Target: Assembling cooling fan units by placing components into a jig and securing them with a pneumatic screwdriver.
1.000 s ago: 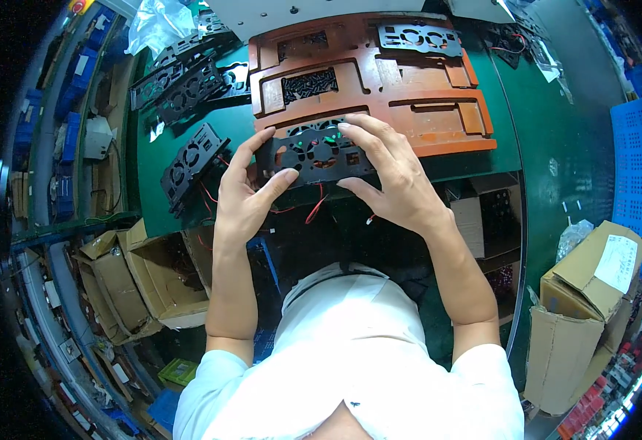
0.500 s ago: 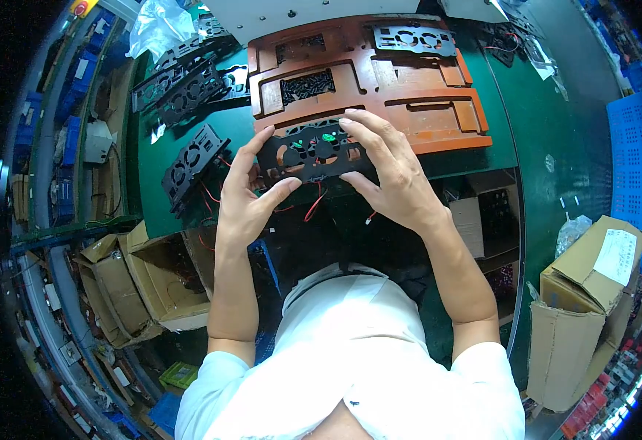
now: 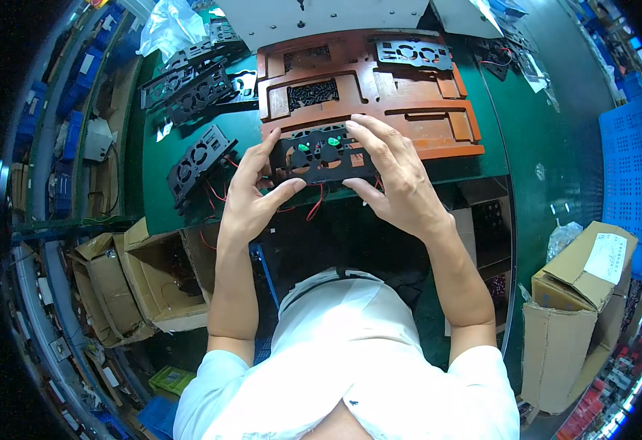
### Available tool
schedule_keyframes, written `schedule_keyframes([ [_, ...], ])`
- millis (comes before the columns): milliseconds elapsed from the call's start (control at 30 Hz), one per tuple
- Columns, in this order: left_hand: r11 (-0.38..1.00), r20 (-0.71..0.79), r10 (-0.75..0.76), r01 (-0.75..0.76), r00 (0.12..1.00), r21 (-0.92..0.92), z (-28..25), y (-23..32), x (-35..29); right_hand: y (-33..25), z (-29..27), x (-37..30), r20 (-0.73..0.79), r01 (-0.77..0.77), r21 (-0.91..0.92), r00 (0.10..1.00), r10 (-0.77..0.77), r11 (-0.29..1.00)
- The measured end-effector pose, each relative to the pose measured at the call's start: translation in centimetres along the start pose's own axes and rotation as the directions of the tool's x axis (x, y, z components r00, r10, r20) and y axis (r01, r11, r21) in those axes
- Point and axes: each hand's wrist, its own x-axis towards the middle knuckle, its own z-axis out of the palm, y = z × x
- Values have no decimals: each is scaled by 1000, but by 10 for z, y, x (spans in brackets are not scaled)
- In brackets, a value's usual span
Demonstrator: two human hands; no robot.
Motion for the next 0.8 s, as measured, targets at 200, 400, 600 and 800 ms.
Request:
schedule_keyframes([
  [200,999,-16,-29,29,999,17,1,1,-2,5,4,-1,43,-63,38,997,61,997],
  [400,1000,-58,11,-11,998,12,5,-3,-4,10,9,0,54,-68,40,996,66,997],
  [600,999,-63,43,-42,997,13,7,-4,-5,11,10,0,65,-52,32,997,50,998],
  [800,933,-255,331,-275,908,231,2,3,7,15,-5,28,-92,-61,37,994,64,997],
])
